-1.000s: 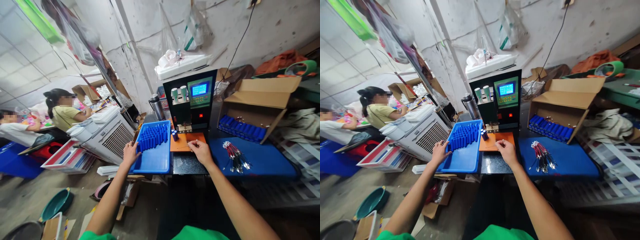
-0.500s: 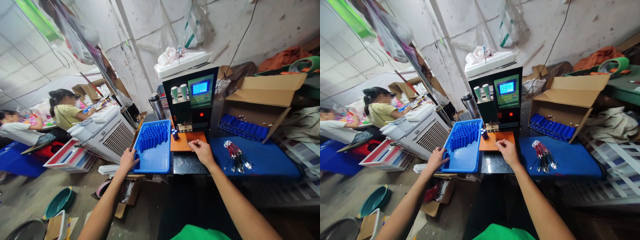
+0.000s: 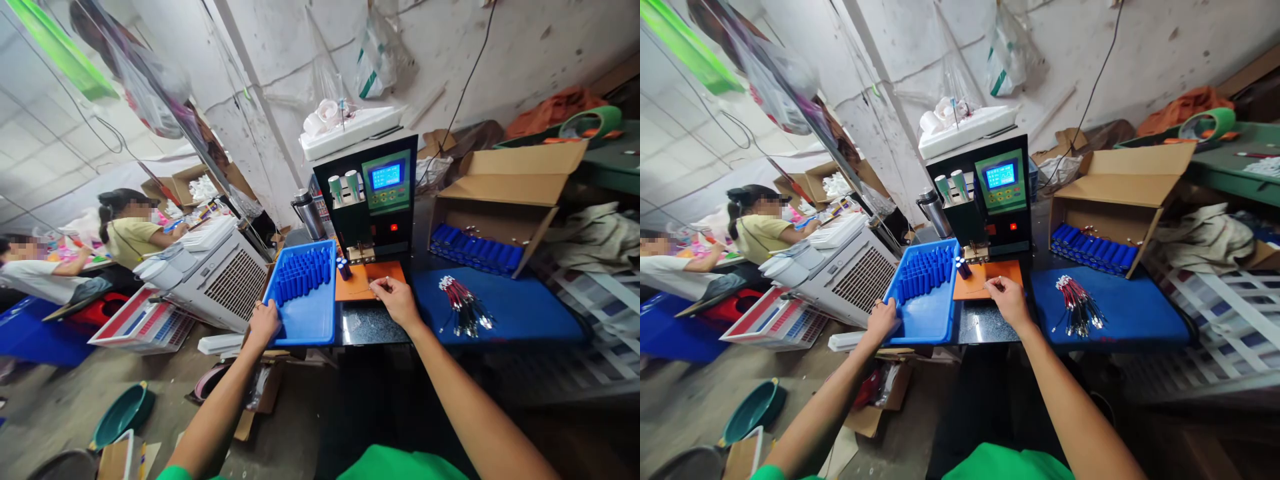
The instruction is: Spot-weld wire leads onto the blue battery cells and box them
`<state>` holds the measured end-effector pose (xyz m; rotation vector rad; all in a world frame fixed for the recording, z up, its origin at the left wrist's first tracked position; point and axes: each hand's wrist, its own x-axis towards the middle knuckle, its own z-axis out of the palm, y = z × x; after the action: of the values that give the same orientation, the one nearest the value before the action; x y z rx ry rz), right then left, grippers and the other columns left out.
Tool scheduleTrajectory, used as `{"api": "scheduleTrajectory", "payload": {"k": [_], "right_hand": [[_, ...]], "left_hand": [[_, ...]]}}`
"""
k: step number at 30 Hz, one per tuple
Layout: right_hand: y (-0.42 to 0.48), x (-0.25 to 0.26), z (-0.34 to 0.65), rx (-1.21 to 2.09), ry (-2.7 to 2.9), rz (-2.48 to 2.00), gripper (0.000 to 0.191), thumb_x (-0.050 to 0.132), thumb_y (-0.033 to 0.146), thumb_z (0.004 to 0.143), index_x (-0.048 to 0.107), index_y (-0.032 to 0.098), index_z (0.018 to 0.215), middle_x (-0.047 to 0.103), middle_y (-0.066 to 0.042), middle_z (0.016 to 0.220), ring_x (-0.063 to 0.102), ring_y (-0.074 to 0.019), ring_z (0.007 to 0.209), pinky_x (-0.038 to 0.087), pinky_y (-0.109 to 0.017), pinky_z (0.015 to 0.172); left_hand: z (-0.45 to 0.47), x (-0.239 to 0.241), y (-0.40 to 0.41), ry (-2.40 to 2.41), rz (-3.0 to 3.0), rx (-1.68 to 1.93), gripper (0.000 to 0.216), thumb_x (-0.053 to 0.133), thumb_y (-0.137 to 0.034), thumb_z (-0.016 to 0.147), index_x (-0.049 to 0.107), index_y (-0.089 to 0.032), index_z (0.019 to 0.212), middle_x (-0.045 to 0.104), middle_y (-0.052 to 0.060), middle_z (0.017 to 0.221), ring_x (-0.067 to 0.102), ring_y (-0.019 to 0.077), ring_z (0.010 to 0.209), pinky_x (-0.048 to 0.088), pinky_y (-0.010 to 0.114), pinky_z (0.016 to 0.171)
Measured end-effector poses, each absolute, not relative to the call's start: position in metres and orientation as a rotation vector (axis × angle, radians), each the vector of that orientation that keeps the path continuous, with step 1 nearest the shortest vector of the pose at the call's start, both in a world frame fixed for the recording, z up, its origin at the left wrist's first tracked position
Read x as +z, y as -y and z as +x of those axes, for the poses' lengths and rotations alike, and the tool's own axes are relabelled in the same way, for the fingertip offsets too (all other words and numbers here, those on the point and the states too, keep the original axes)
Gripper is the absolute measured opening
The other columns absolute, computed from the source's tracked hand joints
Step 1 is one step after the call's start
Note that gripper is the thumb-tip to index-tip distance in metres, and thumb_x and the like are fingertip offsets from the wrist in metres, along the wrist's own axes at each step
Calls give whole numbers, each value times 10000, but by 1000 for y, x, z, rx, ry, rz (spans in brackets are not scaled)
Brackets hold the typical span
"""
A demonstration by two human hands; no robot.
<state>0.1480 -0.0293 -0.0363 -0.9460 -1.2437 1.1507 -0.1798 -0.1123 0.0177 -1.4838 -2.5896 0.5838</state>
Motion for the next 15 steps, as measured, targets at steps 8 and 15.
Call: {"api": "scheduleTrajectory", "payload": {"k": [8,15], "right_hand": [[31,-35,149,1118,1275,-944,376,669,537,739,679,161,731,677,-68,705,600,-189,627,487,-295,605],[29,-42,148,1111,1273,-942,325,661,482,762,682,159,740,680,-66,728,608,-189,654,504,-299,635]], "left_hand": [[-195,24,122,2424,-1707,599,341,491,-145,788,642,-142,1093,477,210,1296,524,327,1156,427,398,917],[-206,39,128,2054,-2012,648,214,667,-238,694,737,-182,889,490,140,1403,321,388,1328,236,486,1069]]}}
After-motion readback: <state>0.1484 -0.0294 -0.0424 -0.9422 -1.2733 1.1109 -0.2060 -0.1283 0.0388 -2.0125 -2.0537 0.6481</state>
